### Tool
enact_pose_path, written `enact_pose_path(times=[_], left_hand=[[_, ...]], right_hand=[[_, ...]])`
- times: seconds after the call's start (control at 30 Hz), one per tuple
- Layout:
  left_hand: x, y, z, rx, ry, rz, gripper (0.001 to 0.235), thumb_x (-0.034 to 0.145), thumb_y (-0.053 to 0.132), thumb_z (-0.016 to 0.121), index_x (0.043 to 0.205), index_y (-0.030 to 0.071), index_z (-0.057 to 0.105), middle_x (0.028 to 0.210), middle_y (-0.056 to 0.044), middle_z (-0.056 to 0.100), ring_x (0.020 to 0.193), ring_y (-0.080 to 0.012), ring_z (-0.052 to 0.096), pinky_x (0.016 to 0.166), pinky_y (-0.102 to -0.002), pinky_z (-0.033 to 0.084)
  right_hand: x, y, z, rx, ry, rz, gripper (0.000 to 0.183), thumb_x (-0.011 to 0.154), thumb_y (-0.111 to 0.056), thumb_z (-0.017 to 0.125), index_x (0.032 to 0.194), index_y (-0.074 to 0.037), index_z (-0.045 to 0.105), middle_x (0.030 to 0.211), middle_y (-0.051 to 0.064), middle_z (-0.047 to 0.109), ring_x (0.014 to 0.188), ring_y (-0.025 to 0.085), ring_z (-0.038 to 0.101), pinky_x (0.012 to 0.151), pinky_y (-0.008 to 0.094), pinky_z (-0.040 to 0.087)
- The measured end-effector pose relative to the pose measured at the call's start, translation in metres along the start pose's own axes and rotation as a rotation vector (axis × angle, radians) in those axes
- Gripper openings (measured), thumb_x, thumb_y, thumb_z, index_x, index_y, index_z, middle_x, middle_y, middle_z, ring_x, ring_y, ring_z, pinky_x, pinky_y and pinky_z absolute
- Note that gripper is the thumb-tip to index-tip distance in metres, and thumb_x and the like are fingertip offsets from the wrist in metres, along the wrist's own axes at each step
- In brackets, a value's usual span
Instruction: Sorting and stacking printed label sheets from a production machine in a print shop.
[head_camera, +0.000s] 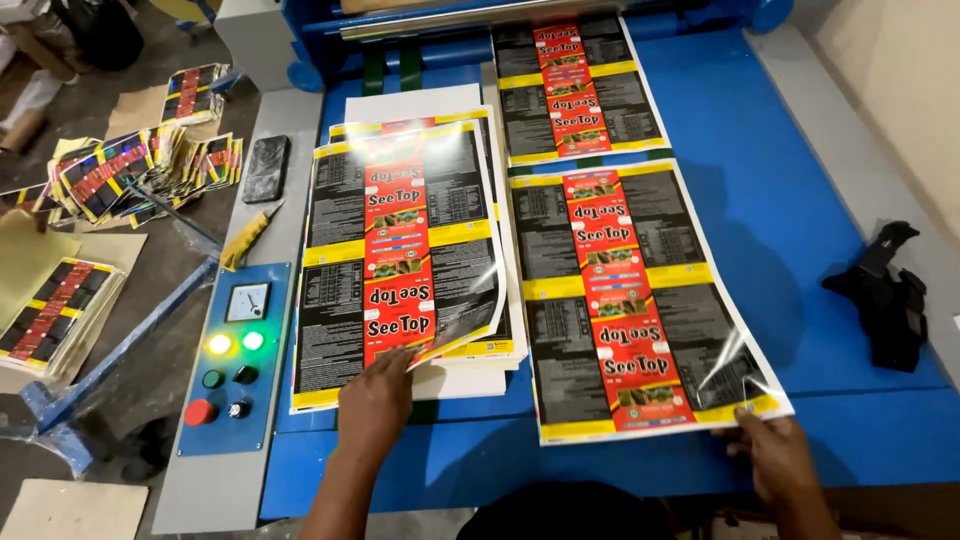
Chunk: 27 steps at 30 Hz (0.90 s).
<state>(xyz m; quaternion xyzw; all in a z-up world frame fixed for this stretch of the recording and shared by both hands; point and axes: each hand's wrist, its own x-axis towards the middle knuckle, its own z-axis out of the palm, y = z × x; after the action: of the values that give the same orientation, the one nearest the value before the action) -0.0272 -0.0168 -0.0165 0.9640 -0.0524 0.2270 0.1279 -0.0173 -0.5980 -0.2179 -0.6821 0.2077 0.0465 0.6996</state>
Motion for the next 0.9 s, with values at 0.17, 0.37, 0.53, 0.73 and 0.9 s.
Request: enact_pose_path(times=[0.17, 0.37, 0.53, 0.73, 0.9], left_hand=[[0.003, 0.002, -0.003, -0.011, -0.087, -0.085, 0.025, 0.086, 0.012, 0.068, 0.11, 0.009, 0.073, 0.113, -0.01, 0.076, 0.09, -0.0315, 0.075, 0.073, -0.043, 0.061], [0.002, 0.002, -0.004, -0.006, -0.123, -0.093, 0.031, 0.085, 0.011, 0.068, 0.116, 0.011, 0.071, 0.115, -0.011, 0.074, 0.093, -0.0319, 0.074, 0.074, -0.045, 0.06], [-0.002, 0.014, -0.007, -0.008, -0.022, -0.106, 0.039, 0.084, 0.008, 0.067, 0.121, 0.014, 0.071, 0.116, -0.014, 0.074, 0.097, -0.0344, 0.072, 0.077, -0.046, 0.06], [-0.003, 0.099, 0.011, -0.304, 0.055, 0.172, 0.042, 0.081, 0.003, 0.066, 0.124, 0.003, 0.068, 0.119, -0.018, 0.07, 0.103, -0.0361, 0.07, 0.08, -0.047, 0.056], [-0.008, 0.141, 0.021, -0.241, -0.112, 0.294, 0.037, 0.085, 0.011, 0.068, 0.12, 0.002, 0.065, 0.124, -0.018, 0.067, 0.114, -0.0364, 0.064, 0.09, -0.053, 0.05]], right_hand=[[0.043, -0.059, 0.044, 0.018, -0.013, 0.042, 0.026, 0.1, -0.013, 0.056, 0.123, -0.001, 0.06, 0.096, 0.015, 0.072, 0.076, 0.026, 0.07, 0.057, 0.038, 0.047], [0.075, -0.093, 0.073, 0.061, -0.069, 0.083, 0.031, 0.101, -0.019, 0.056, 0.13, -0.007, 0.057, 0.105, 0.01, 0.071, 0.083, 0.023, 0.069, 0.06, 0.036, 0.047], [0.047, -0.075, 0.078, 0.039, -0.092, 0.11, 0.046, 0.102, -0.026, 0.055, 0.145, -0.011, 0.052, 0.115, 0.016, 0.073, 0.086, 0.025, 0.069, 0.06, 0.037, 0.046], [-0.037, -0.106, 0.159, -0.07, -0.336, 0.146, 0.05, 0.096, -0.022, 0.06, 0.144, -0.009, 0.058, 0.116, 0.014, 0.077, 0.084, 0.022, 0.069, 0.062, 0.034, 0.047], [-0.058, -0.113, 0.196, 0.085, -0.417, 0.287, 0.033, 0.097, -0.024, 0.06, 0.126, -0.009, 0.062, 0.108, 0.013, 0.076, 0.084, 0.023, 0.072, 0.056, 0.036, 0.047]])
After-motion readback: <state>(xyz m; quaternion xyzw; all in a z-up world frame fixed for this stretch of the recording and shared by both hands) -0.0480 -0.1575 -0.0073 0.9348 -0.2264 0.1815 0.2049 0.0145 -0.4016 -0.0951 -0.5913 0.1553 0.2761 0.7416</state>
